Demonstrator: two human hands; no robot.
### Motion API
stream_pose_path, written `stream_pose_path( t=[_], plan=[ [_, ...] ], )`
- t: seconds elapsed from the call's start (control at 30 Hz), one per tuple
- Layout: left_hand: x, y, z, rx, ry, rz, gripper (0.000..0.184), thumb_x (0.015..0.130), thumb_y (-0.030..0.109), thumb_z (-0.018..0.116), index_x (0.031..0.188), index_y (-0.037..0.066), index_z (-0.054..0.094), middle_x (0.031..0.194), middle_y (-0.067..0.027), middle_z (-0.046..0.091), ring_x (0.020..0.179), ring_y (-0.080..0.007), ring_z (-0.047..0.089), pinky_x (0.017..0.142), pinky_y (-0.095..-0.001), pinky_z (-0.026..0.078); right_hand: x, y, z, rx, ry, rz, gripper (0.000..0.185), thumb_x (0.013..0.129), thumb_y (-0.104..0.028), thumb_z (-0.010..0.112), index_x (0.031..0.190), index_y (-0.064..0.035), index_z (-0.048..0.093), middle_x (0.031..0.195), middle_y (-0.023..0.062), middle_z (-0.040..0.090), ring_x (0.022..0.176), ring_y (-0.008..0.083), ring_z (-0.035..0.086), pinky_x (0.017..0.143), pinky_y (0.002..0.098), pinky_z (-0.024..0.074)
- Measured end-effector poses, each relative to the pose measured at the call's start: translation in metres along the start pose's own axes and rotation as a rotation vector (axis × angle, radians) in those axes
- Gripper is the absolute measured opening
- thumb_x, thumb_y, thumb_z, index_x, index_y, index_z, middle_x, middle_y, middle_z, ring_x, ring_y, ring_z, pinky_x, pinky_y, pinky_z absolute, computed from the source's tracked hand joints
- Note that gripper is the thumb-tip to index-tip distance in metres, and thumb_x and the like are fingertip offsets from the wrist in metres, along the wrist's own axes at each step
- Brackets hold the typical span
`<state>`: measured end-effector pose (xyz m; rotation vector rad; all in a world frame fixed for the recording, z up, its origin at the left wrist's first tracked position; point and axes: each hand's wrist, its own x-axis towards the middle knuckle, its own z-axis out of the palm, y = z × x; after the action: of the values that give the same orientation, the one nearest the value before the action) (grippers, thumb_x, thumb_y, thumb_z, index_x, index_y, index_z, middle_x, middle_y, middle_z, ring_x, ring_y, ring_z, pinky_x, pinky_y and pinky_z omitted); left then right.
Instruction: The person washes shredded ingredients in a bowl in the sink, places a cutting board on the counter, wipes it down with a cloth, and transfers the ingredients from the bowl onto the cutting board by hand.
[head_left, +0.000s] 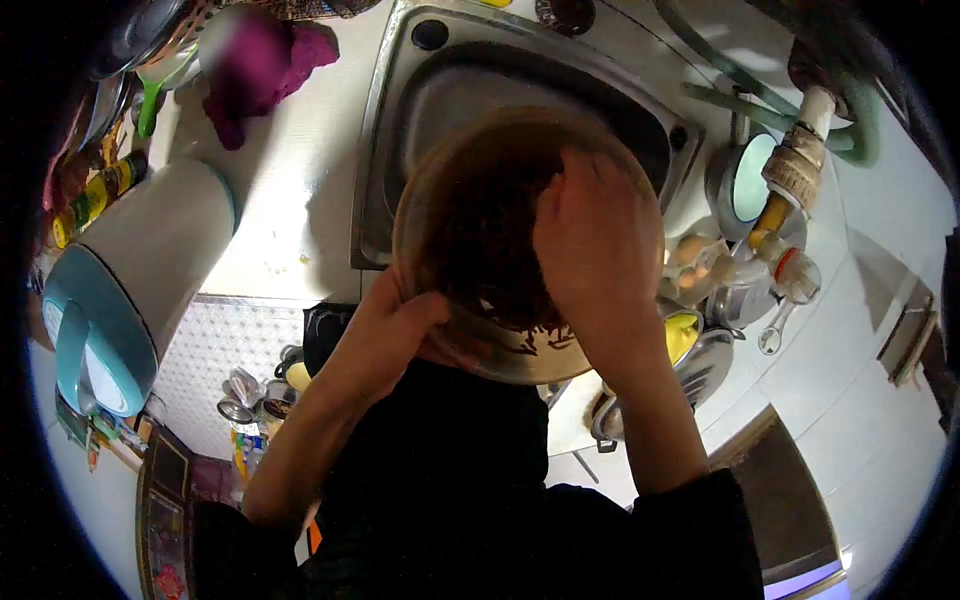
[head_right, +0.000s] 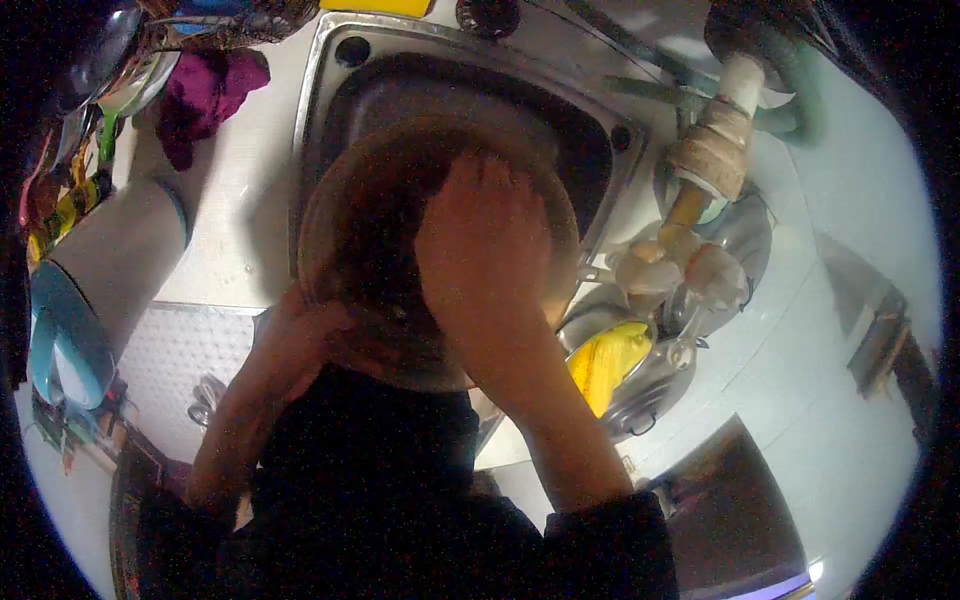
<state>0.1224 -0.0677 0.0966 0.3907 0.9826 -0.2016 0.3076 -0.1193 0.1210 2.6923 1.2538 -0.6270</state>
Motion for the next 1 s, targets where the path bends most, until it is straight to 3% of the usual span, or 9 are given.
stream_pose_path(
  t=[0.17, 0.27, 0.5, 0.6, 0.67, 0.7, 0.77, 0.9, 1.0],
  plan=[
    [0.000, -0.002, -0.001, -0.012, -0.015, 0.017, 0.039, 0.086, 0.000, 0.045, 0.125, -0.006, 0.044, 0.101, -0.0196, 0.067, 0.077, -0.0309, 0.071, 0.064, -0.0382, 0.063, 0.001, 0.010, -0.006, 0.180, 0.150, -0.205, 0.036, 0.084, 0.000, 0.044, 0.117, -0.0009, 0.059, 0.109, 0.0209, 0.064, 0.103, 0.0401, 0.060, 0.091, 0.0460, 0.0473],
    [-0.003, 0.007, 0.002, -0.002, -0.017, -0.036, 0.038, 0.087, 0.001, 0.045, 0.124, -0.007, 0.045, 0.102, -0.0206, 0.066, 0.077, -0.0313, 0.071, 0.065, -0.0383, 0.063, -0.005, 0.016, -0.003, 0.368, 0.224, -0.132, 0.036, 0.086, 0.002, 0.043, 0.118, -0.0014, 0.058, 0.109, 0.0218, 0.064, 0.102, 0.0409, 0.062, 0.089, 0.0447, 0.0494],
    [-0.004, 0.013, 0.002, -0.036, -0.024, -0.025, 0.038, 0.087, 0.001, 0.046, 0.124, -0.009, 0.044, 0.103, -0.0218, 0.066, 0.079, -0.0317, 0.071, 0.064, -0.0385, 0.064, -0.008, 0.021, -0.026, 0.267, 0.134, -0.053, 0.029, 0.095, -0.009, 0.047, 0.122, -0.0061, 0.057, 0.112, 0.0230, 0.064, 0.097, 0.0375, 0.066, 0.080, 0.0431, 0.0538],
    [-0.004, 0.013, -0.001, -0.034, -0.027, -0.058, 0.038, 0.087, 0.001, 0.046, 0.123, -0.008, 0.044, 0.104, -0.0221, 0.066, 0.079, -0.0320, 0.071, 0.064, -0.0389, 0.064, -0.007, 0.018, -0.028, 0.140, 0.117, 0.066, 0.026, 0.099, -0.016, 0.047, 0.119, -0.0069, 0.060, 0.101, 0.0210, 0.068, 0.088, 0.0334, 0.069, 0.073, 0.0420, 0.0534],
    [-0.001, 0.008, -0.006, -0.032, -0.067, -0.076, 0.068, 0.080, 0.004, 0.051, 0.144, -0.002, 0.030, 0.116, -0.0242, 0.061, 0.079, -0.0348, 0.070, 0.062, -0.0425, 0.063, -0.008, 0.023, -0.027, 0.243, 0.085, 0.023, 0.025, 0.100, -0.022, 0.050, 0.111, -0.0045, 0.065, 0.085, 0.0191, 0.069, 0.073, 0.0310, 0.069, 0.063, 0.0404, 0.0505],
    [-0.001, 0.008, -0.005, -0.033, -0.067, -0.078, 0.068, 0.080, 0.004, 0.051, 0.144, -0.002, 0.030, 0.116, -0.0242, 0.061, 0.079, -0.0348, 0.070, 0.062, -0.0425, 0.063, -0.009, 0.024, -0.027, 0.242, 0.084, 0.024, 0.025, 0.100, -0.022, 0.050, 0.111, -0.0045, 0.065, 0.085, 0.0191, 0.069, 0.073, 0.0310, 0.069, 0.063, 0.0404, 0.0505],
    [-0.002, 0.009, -0.002, -0.041, -0.047, -0.034, 0.038, 0.086, 0.000, 0.045, 0.123, -0.008, 0.043, 0.106, -0.0225, 0.065, 0.080, -0.0325, 0.071, 0.065, -0.0403, 0.064, -0.012, 0.025, -0.028, 0.138, -0.009, -0.029, 0.022, 0.097, -0.022, 0.049, 0.104, -0.0067, 0.064, 0.094, 0.0187, 0.066, 0.080, 0.0395, 0.064, 0.071, 0.0486, 0.0513],
    [-0.005, 0.016, -0.002, -0.055, -0.047, -0.055, 0.039, 0.086, 0.001, 0.045, 0.124, -0.008, 0.043, 0.106, -0.0224, 0.065, 0.081, -0.0329, 0.071, 0.065, -0.0408, 0.063, -0.011, 0.025, -0.025, 0.165, 0.021, -0.013, 0.022, 0.096, -0.022, 0.051, 0.100, -0.0057, 0.066, 0.099, 0.0183, 0.066, 0.085, 0.0384, 0.064, 0.074, 0.0470, 0.0521],
    [-0.004, 0.015, -0.002, -0.037, -0.069, -0.052, 0.039, 0.087, 0.001, 0.045, 0.125, -0.007, 0.044, 0.105, -0.0220, 0.065, 0.082, -0.0331, 0.071, 0.065, -0.0405, 0.063, -0.013, 0.030, -0.019, 0.091, 0.137, -0.087, 0.018, 0.094, -0.015, 0.058, 0.102, -0.0022, 0.068, 0.084, 0.0185, 0.067, 0.068, 0.0318, 0.064, 0.062, 0.0394, 0.0479]
  ],
)
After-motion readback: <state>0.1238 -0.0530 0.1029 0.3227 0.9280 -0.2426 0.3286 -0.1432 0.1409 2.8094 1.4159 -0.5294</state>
